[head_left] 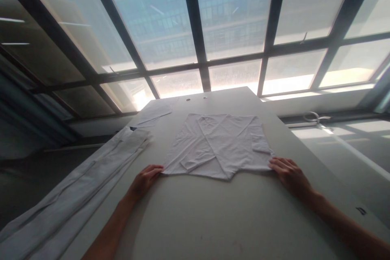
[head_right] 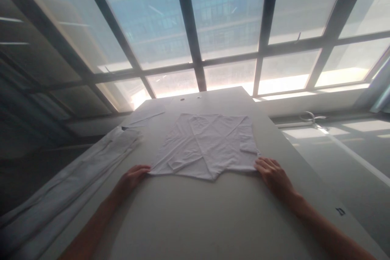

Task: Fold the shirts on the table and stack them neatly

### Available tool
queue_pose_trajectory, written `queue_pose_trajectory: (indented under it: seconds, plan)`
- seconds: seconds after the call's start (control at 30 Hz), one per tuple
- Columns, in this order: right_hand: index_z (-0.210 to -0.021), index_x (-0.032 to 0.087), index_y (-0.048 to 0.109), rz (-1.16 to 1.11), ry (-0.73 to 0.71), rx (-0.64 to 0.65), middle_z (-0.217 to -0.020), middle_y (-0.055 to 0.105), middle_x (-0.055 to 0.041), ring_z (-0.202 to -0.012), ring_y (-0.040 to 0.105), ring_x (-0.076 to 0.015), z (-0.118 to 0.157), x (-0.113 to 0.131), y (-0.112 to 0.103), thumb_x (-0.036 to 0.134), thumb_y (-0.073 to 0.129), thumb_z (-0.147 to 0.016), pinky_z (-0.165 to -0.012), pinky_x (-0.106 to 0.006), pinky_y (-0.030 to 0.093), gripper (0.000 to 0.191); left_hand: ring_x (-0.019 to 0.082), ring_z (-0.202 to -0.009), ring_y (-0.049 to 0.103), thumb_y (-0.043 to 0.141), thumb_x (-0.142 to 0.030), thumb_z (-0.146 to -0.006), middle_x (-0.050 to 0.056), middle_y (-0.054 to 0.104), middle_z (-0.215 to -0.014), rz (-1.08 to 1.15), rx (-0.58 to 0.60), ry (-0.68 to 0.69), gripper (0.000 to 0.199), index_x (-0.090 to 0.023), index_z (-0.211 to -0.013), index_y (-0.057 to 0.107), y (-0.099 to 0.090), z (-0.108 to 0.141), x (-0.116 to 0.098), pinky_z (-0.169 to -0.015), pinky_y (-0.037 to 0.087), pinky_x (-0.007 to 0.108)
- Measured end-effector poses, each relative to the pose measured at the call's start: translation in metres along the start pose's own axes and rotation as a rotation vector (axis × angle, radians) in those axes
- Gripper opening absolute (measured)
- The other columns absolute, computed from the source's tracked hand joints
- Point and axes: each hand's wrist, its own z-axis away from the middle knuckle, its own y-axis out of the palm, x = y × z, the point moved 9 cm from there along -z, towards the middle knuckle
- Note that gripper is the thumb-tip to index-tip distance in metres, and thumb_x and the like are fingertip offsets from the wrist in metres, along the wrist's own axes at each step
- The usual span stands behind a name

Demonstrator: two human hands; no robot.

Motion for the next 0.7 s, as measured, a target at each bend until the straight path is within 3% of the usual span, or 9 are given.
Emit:
queue_pose_trajectory:
  seconds: [0.2,0.3,0.5,0.7]
  plan:
    - [-0.109,0.022,0.073,0.014,-0.028,0.016,-0.117,0.073,-0.0068,-0.114,0.064,-0.0255,0.018,-0.04,-0.002,0.003,0.047,-0.087,-0.091,-0.039,0.049,0.039,0.02,-0.11,0.067,0.054,-0.023,-0.1,0.007,0.072,-0.117,0.023,0.045,0.096,0.018,-0.024,-0.102,0.072,0.006,0.024,-0.056,-0.095,0.055,0.032]
    - [-0.11,0.023,0.073,-0.031,-0.017,0.028,-0.117,0.073,-0.0065,-0.111,0.065,-0.0243,0.027,-0.056,-0.001,0.006,0.046,-0.089,-0.09,-0.037,0.051,0.038,0.021,-0.118,0.065,0.054,-0.022,-0.1,0.009,0.07,-0.124,0.098,0.052,0.092,0.016,-0.023,-0.101,0.07,0.011,0.036,-0.073,-0.1,0.054,0.034]
    - [-0.129,0.024,0.065,-0.113,0.032,-0.014,-0.125,0.07,-0.0082,-0.115,0.064,-0.0258,0.029,-0.062,-0.003,0.012,0.046,-0.093,-0.094,-0.04,0.051,0.042,0.025,-0.123,0.063,0.058,-0.032,-0.099,0.009,0.069,-0.129,0.181,0.038,-0.027,0.021,-0.025,-0.114,0.072,0.013,0.041,-0.067,-0.105,0.052,0.041]
    - [-0.11,0.026,0.072,-0.162,-0.011,0.005,-0.121,0.071,-0.0067,-0.116,0.063,-0.0259,0.024,-0.05,-0.005,0.013,0.049,-0.093,-0.096,-0.041,0.052,0.031,0.025,-0.117,0.066,0.052,-0.035,-0.101,0.008,0.072,-0.121,0.233,0.039,-0.053,0.027,-0.028,-0.101,0.079,0.014,0.039,-0.058,-0.101,0.055,0.042]
